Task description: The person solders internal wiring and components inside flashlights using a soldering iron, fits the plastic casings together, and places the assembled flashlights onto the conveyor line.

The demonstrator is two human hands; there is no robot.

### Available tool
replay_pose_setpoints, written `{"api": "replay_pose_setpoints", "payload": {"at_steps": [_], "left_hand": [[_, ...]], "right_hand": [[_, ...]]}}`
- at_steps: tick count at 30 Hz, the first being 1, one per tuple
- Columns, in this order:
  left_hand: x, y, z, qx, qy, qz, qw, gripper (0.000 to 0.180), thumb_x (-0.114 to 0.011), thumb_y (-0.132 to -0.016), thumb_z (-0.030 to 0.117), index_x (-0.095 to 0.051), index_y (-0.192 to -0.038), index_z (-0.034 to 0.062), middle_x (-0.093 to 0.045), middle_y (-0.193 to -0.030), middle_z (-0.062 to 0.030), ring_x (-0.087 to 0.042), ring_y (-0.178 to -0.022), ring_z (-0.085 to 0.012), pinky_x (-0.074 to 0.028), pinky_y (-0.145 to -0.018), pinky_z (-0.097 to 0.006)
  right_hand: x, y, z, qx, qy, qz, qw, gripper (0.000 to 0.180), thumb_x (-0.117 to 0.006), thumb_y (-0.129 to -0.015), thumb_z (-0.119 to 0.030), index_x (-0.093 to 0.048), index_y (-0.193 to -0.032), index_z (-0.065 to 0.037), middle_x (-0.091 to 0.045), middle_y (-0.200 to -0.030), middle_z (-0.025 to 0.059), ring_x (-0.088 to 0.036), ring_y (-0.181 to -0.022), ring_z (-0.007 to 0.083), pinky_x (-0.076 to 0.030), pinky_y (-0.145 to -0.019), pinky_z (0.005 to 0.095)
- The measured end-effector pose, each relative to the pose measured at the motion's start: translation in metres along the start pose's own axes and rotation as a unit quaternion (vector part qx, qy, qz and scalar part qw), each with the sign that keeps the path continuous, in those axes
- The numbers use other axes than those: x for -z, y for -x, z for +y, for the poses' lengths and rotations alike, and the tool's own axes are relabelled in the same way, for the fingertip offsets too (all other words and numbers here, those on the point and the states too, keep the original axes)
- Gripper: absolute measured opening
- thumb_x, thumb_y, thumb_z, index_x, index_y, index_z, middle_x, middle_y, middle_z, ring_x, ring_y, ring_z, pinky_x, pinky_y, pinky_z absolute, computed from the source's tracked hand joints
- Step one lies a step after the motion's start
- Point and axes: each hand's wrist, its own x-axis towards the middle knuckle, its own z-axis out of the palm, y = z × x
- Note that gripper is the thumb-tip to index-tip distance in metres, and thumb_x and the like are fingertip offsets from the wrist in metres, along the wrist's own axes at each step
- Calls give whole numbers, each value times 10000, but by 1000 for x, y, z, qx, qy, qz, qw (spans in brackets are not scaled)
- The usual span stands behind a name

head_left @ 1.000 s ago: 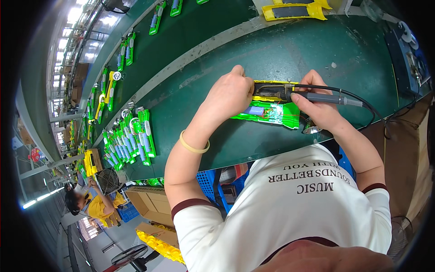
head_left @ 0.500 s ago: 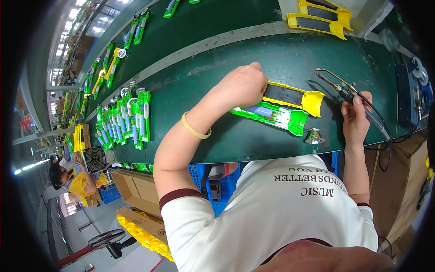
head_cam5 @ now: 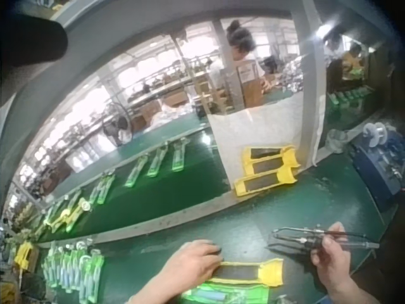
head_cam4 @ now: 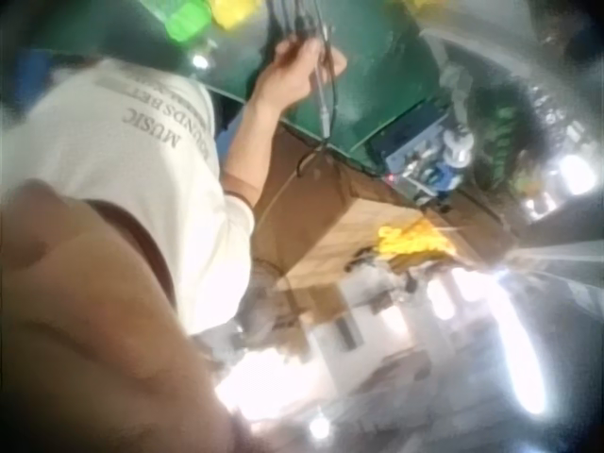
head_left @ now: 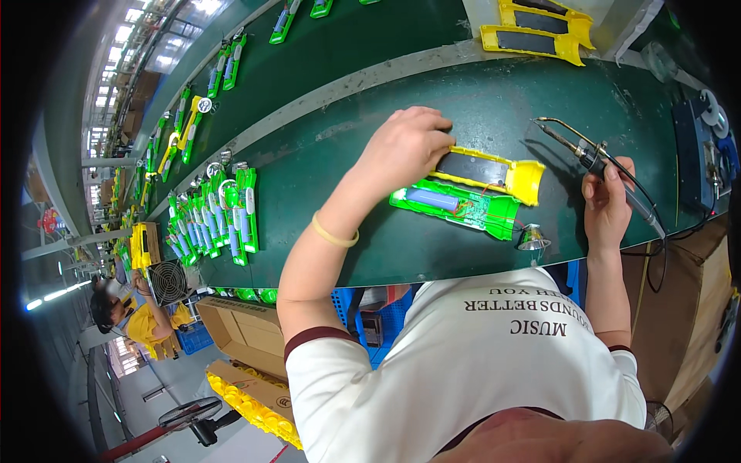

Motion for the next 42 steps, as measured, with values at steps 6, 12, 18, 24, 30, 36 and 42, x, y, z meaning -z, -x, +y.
{"api": "replay_pose_setpoints", "payload": {"at_steps": [6,12,18,24,30,36,42], "left_hand": [[15,33,31,-45,188,-95,977,466,-728,-630,139,-534,-1050,89,-500,-1177,-144,-458,-1129,-316,-353,-949,-429],[5,40,-30,83,147,60,984,425,-696,-635,75,-503,-1014,56,-544,-1036,-138,-533,-983,-274,-430,-851,-347],[29,-7,-177,289,6,183,940,480,-692,-689,133,-426,-1083,72,-555,-987,-152,-555,-914,-332,-439,-800,-364],[85,-43,-249,364,271,-87,887,500,-749,-665,194,-479,-1053,31,-548,-970,-65,-531,-902,-179,-421,-798,-283],[46,-141,-263,372,-69,108,919,624,-682,-688,455,-482,-992,-53,-598,-905,-233,-590,-853,-331,-474,-743,-379],[2,-190,-265,432,-131,144,881,410,-587,-724,131,-402,-1019,-87,-576,-977,-294,-587,-925,-384,-477,-808,-431],[48,-172,-217,300,0,295,907,585,-690,-674,177,-427,-1128,-81,-567,-980,-205,-588,-862,-282,-480,-761,-346]], "right_hand": [[7,-2,0,15,-29,24,999,174,-528,-874,-226,-428,-851,-85,-508,-654,45,-455,-511,71,-295,-420,165],[0,-7,-1,2,-12,20,1000,184,-538,-869,-238,-415,-845,-104,-501,-653,27,-448,-511,58,-298,-422,161],[0,0,1,-21,43,5,999,212,-571,-847,-217,-391,-870,-107,-496,-652,14,-449,-511,51,-302,-434,148],[-1,-11,4,-10,69,21,997,219,-577,-847,-203,-390,-872,-93,-498,-677,20,-453,-535,55,-322,-452,160],[1,-10,26,139,192,-12,971,222,-584,-818,-113,-384,-891,-48,-494,-822,64,-452,-699,95,-386,-646,229],[1,-10,24,236,192,-27,952,256,-617,-778,-56,-388,-891,-36,-524,-836,102,-475,-717,129,-405,-667,262],[11,-8,22,299,179,-32,937,296,-657,-748,-87,-387,-862,-50,-533,-776,98,-492,-658,139,-406,-591,260]]}}
